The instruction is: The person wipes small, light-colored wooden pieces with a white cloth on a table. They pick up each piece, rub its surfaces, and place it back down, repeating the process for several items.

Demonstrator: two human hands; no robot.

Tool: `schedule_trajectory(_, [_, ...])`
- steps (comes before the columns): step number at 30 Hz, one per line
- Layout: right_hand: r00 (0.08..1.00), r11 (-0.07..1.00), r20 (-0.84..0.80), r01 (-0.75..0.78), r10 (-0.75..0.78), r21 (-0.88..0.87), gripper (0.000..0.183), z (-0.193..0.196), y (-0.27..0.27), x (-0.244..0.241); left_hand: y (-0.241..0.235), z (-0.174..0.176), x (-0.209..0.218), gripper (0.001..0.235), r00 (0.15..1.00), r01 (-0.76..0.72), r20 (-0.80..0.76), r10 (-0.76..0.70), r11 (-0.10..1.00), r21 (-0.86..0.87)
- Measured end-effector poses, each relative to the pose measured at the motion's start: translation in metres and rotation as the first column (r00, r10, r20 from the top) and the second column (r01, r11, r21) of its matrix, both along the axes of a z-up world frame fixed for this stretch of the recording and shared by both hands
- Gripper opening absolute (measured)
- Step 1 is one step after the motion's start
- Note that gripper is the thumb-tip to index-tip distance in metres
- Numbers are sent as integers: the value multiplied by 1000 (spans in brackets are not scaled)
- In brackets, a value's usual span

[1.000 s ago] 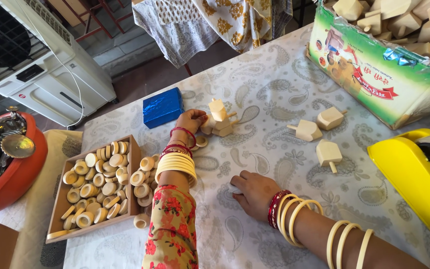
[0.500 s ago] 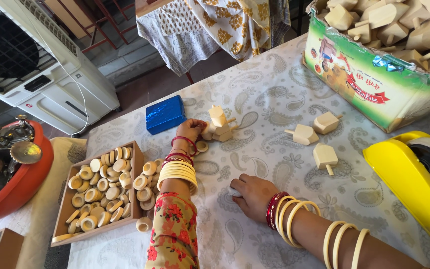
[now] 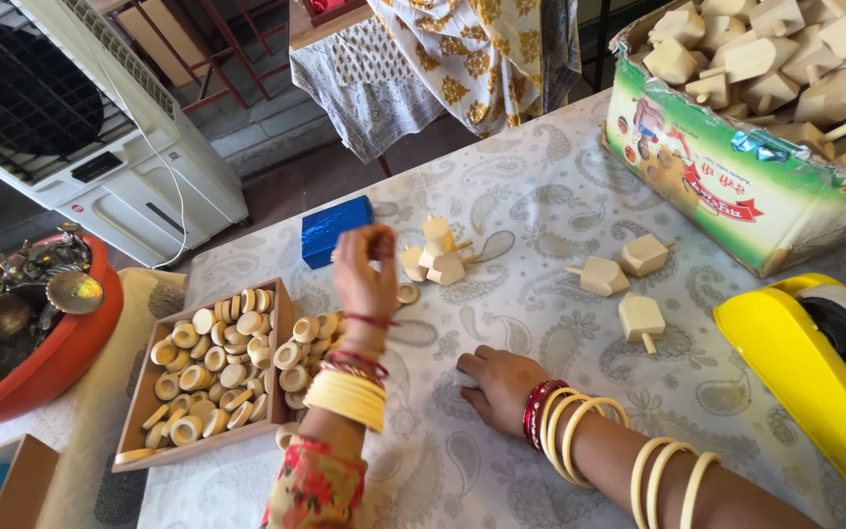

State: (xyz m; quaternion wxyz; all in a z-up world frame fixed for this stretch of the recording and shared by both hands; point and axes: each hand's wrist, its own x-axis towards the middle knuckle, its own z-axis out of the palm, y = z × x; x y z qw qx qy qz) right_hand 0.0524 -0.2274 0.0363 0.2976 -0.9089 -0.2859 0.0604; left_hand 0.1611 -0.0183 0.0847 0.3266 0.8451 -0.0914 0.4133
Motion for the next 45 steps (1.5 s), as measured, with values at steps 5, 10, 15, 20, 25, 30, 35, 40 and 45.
schedule_trajectory(5, [1000,1000,-3,16,-16,-13,27,-18,6,9,-93,19,-56,16,880,470,-148,-452,873,130])
schedule_trajectory(10, [997,997,-18,71,-71,5,29,-45,-7,20,-181,-34,-8,34,787,605,-352,-507,746,278])
schedule_trajectory(15, [998,994,22,60,-62,91,31,-53,-12,25,-222,-55,27,80,726,577,-634,-265,736,354])
schedule_trajectory(20, [994,972,60,75,-90,223,32,-62,-14,33,-214,-38,9,53,723,486,-690,-44,742,461])
schedule_trajectory(25, [993,949,82,53,-82,311,33,-97,-7,39,-152,-7,-61,35,877,312,-464,-127,884,348])
schedule_trajectory(30, [985,945,169,-17,-41,327,35,-78,-11,40,-43,-17,-137,45,858,245,-504,-100,942,229])
schedule_trajectory(35, [982,889,21,162,-189,428,41,-57,-13,30,5,-40,-192,47,767,257,-632,-113,956,142])
schedule_trajectory(40, [973,972,227,-16,-38,233,57,-22,2,-10,34,-69,-212,66,811,357,-511,-286,933,45])
schedule_trajectory(45, [950,979,279,-90,139,-183,66,-8,6,-24,44,-103,-200,58,808,357,-469,-356,930,-91])
